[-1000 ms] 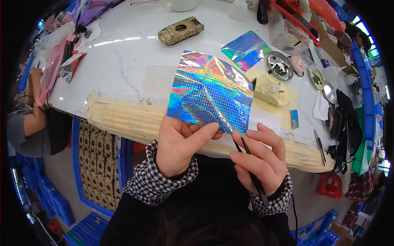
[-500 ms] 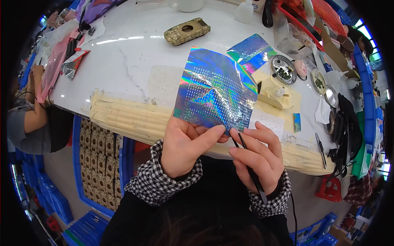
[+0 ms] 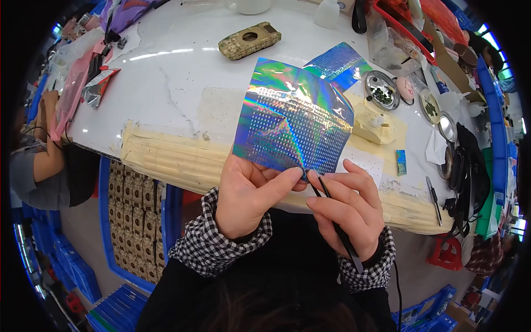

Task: Peel small triangular segments from a holographic sticker sheet using tweezers.

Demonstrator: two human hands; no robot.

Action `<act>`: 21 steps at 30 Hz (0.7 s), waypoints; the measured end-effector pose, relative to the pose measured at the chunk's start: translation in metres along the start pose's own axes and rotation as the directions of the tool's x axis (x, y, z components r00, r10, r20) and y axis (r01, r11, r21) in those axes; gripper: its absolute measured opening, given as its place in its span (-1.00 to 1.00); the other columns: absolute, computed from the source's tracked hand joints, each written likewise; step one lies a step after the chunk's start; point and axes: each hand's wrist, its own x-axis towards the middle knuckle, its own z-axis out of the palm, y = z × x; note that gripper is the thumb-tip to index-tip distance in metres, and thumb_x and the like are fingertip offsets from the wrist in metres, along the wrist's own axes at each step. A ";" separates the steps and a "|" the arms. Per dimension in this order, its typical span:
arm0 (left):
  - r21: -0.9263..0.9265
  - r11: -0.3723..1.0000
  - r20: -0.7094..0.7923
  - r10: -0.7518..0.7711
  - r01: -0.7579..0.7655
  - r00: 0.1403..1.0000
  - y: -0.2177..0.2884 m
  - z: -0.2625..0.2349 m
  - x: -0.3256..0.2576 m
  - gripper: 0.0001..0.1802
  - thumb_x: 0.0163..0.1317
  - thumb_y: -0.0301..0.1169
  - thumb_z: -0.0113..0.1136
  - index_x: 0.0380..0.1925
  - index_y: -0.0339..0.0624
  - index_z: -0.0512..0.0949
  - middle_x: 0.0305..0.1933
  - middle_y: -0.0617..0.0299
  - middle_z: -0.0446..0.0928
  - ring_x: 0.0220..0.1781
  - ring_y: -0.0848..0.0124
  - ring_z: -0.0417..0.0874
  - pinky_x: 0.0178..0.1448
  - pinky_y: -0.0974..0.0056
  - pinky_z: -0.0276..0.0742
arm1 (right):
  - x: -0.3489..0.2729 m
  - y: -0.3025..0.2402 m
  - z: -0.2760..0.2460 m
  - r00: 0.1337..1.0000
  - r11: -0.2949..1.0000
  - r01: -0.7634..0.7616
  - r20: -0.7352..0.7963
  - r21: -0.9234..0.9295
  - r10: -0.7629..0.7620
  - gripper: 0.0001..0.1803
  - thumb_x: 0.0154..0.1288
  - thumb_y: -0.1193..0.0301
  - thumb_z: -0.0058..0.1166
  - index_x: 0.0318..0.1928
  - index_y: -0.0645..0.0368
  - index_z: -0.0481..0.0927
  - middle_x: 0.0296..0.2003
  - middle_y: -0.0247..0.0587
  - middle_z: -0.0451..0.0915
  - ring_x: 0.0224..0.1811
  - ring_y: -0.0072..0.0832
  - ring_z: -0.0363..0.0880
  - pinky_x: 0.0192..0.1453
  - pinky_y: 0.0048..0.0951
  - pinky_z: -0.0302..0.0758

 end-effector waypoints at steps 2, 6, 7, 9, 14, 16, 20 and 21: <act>0.001 1.000 0.002 -0.009 0.009 1.000 -0.001 -0.002 0.000 -0.72 0.16 -0.64 0.16 -0.10 -0.43 0.43 -0.18 0.06 0.60 -0.22 0.42 0.66 -0.12 0.39 0.62 | -0.001 0.001 0.002 1.000 1.000 0.000 -0.014 0.018 0.000 -0.72 -0.09 0.49 0.29 -0.26 0.10 0.62 -0.10 -0.16 0.63 -0.14 -0.31 0.58 0.12 -0.14 0.45; -0.029 1.000 -0.015 -0.009 0.008 1.000 0.000 -0.001 -0.001 -0.71 0.16 -0.64 0.16 -0.10 -0.42 0.43 -0.18 0.06 0.60 -0.23 0.42 0.66 -0.13 0.38 0.62 | -0.002 0.002 0.003 1.000 0.998 -0.005 -0.021 0.056 0.006 -0.73 -0.07 0.47 0.28 -0.25 0.09 0.63 -0.09 -0.16 0.63 -0.14 -0.32 0.58 0.13 -0.15 0.44; -0.030 1.000 -0.007 -0.011 0.011 1.000 0.000 -0.001 -0.001 -0.71 0.16 -0.64 0.16 -0.10 -0.42 0.43 -0.18 0.06 0.60 -0.23 0.42 0.66 -0.13 0.38 0.62 | -0.003 0.003 0.002 1.000 0.998 -0.006 -0.015 0.061 0.007 -0.73 -0.06 0.46 0.28 -0.25 0.09 0.63 -0.09 -0.15 0.63 -0.14 -0.32 0.59 0.13 -0.15 0.44; -0.030 0.999 0.004 -0.014 0.014 1.000 0.001 0.000 0.000 -0.71 0.16 -0.64 0.17 -0.10 -0.41 0.44 -0.18 0.07 0.60 -0.23 0.42 0.66 -0.12 0.38 0.62 | -0.003 0.005 0.002 1.000 0.997 -0.005 -0.004 0.075 0.006 -0.73 -0.06 0.45 0.28 -0.24 0.09 0.63 -0.08 -0.15 0.63 -0.13 -0.33 0.59 0.14 -0.15 0.43; -0.061 0.998 0.000 -0.016 0.016 1.000 0.001 0.000 0.000 -0.73 0.16 -0.64 0.16 -0.11 -0.41 0.44 -0.19 0.08 0.60 -0.23 0.43 0.66 -0.12 0.38 0.62 | -0.002 0.005 0.003 1.000 0.996 0.002 -0.009 0.084 -0.001 -0.73 -0.05 0.44 0.28 -0.24 0.09 0.63 -0.07 -0.14 0.63 -0.13 -0.33 0.59 0.14 -0.15 0.43; -0.061 0.998 0.000 -0.018 0.018 1.000 0.001 0.000 0.000 -0.73 0.16 -0.64 0.15 -0.11 -0.41 0.45 -0.19 0.08 0.60 -0.23 0.43 0.66 -0.12 0.38 0.61 | -0.002 0.005 0.003 1.000 0.997 0.006 -0.007 0.079 -0.006 -0.73 -0.05 0.44 0.28 -0.24 0.09 0.64 -0.07 -0.14 0.62 -0.13 -0.33 0.59 0.14 -0.15 0.43; -0.041 0.999 0.006 -0.033 0.033 0.999 0.001 -0.001 0.000 -0.74 0.16 -0.63 0.16 -0.12 -0.41 0.45 -0.20 0.08 0.60 -0.23 0.44 0.66 -0.11 0.39 0.61 | -0.003 0.006 0.003 1.000 0.998 0.016 -0.003 0.069 -0.016 -0.73 -0.05 0.43 0.28 -0.24 0.09 0.64 -0.07 -0.14 0.62 -0.13 -0.33 0.59 0.14 -0.15 0.43; -0.034 0.999 0.006 -0.037 0.037 0.999 0.001 -0.001 0.000 -0.74 0.16 -0.63 0.16 -0.12 -0.41 0.45 -0.20 0.08 0.60 -0.24 0.44 0.66 -0.10 0.39 0.61 | -0.003 0.006 0.003 1.000 0.998 0.019 -0.001 0.068 -0.019 -0.73 -0.05 0.43 0.28 -0.24 0.09 0.64 -0.06 -0.14 0.62 -0.13 -0.33 0.59 0.14 -0.15 0.43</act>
